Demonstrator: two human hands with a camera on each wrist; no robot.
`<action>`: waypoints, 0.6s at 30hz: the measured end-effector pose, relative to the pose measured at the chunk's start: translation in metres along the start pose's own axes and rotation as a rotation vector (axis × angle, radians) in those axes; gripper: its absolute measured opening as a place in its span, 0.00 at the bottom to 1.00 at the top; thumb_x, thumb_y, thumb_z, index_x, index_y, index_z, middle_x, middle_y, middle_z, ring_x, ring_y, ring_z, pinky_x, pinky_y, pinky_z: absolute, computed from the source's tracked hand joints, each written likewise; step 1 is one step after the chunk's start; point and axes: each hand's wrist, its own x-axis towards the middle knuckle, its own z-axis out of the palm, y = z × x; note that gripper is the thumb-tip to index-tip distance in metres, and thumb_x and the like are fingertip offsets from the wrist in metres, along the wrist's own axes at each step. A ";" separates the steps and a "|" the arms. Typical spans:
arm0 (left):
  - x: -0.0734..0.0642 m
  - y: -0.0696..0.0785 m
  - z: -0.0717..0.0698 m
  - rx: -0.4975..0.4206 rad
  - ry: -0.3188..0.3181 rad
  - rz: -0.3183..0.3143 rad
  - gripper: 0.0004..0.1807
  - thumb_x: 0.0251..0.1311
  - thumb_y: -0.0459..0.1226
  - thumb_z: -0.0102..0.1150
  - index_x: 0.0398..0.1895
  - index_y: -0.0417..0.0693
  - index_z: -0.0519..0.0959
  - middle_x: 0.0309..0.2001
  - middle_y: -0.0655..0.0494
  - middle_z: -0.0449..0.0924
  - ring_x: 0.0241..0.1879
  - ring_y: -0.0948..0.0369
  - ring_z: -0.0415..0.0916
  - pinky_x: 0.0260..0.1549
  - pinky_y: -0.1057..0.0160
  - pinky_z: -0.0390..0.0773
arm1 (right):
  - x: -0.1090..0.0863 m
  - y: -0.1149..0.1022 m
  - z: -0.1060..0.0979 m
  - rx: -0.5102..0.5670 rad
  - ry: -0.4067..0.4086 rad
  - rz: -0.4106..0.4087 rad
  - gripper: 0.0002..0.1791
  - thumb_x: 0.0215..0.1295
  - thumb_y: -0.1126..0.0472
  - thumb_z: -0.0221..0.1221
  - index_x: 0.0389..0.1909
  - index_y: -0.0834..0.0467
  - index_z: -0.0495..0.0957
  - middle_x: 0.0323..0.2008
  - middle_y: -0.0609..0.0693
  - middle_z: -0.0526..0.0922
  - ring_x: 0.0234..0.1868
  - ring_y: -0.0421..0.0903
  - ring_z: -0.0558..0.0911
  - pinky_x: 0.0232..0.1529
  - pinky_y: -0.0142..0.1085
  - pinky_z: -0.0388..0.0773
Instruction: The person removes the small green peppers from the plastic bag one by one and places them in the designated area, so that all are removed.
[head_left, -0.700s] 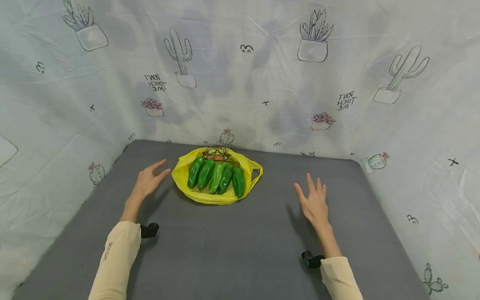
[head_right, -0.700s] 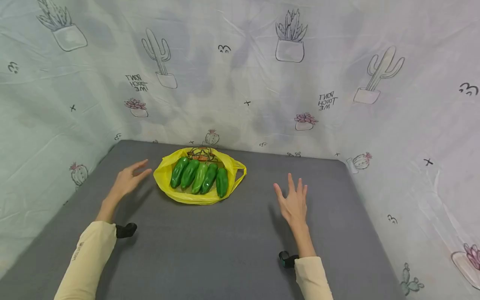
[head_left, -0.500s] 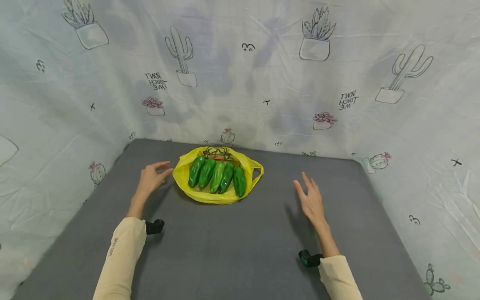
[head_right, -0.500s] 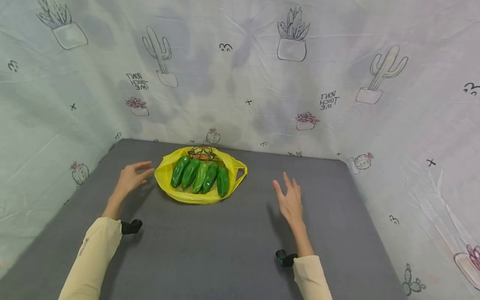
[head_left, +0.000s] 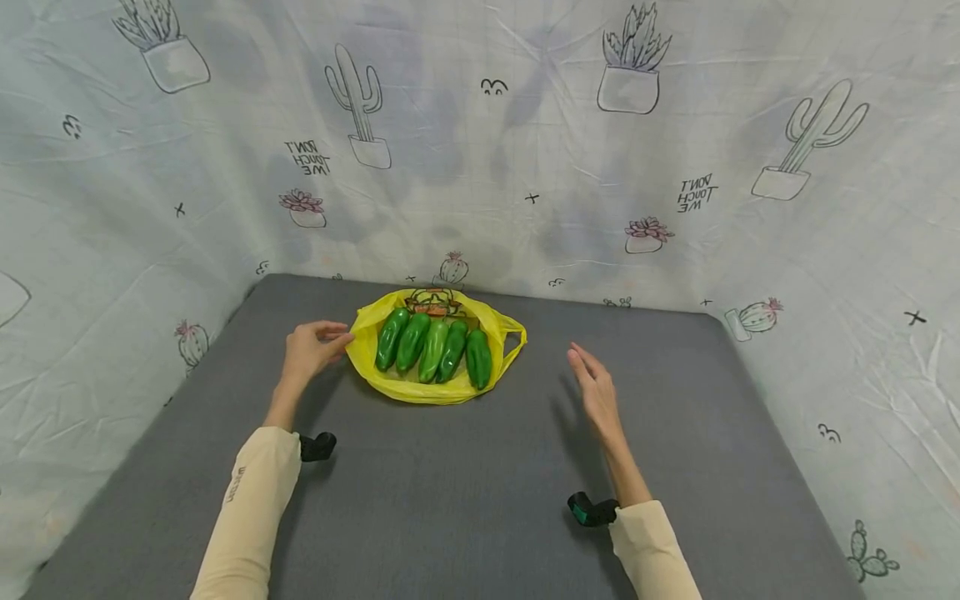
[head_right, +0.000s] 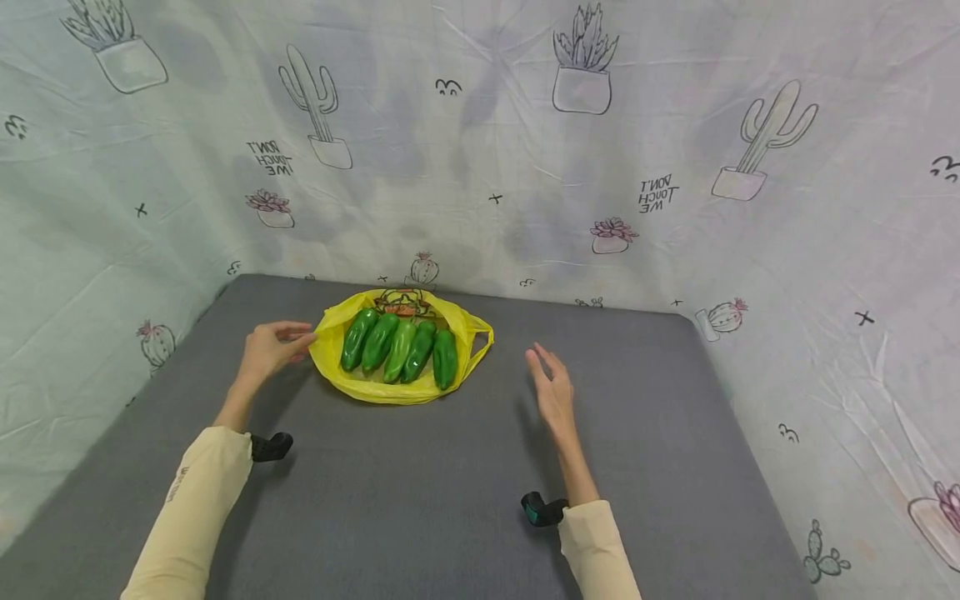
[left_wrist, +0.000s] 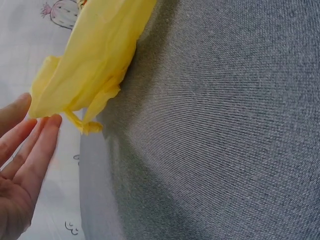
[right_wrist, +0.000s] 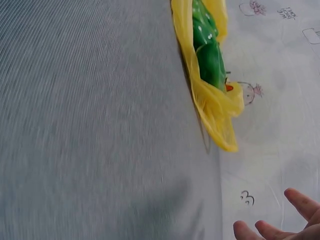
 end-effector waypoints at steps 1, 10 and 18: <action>0.000 0.000 0.000 0.003 0.005 -0.007 0.19 0.63 0.38 0.61 0.50 0.31 0.79 0.44 0.32 0.81 0.34 0.46 0.84 0.34 0.50 0.84 | -0.003 -0.006 0.002 0.022 -0.006 0.005 0.28 0.76 0.50 0.44 0.68 0.63 0.64 0.68 0.62 0.64 0.67 0.59 0.63 0.65 0.57 0.61; 0.001 -0.005 0.004 0.004 0.027 -0.023 0.19 0.62 0.40 0.63 0.45 0.31 0.81 0.42 0.34 0.82 0.31 0.51 0.84 0.32 0.56 0.85 | -0.010 -0.029 0.028 0.263 0.000 0.059 0.26 0.77 0.56 0.43 0.68 0.68 0.62 0.70 0.63 0.60 0.70 0.57 0.58 0.66 0.58 0.61; 0.002 -0.004 0.010 0.016 0.086 -0.020 0.17 0.62 0.39 0.63 0.45 0.30 0.81 0.41 0.34 0.82 0.33 0.48 0.84 0.27 0.65 0.84 | 0.005 -0.005 0.061 0.439 0.118 0.047 0.27 0.73 0.52 0.51 0.66 0.63 0.67 0.66 0.62 0.67 0.66 0.60 0.66 0.64 0.54 0.66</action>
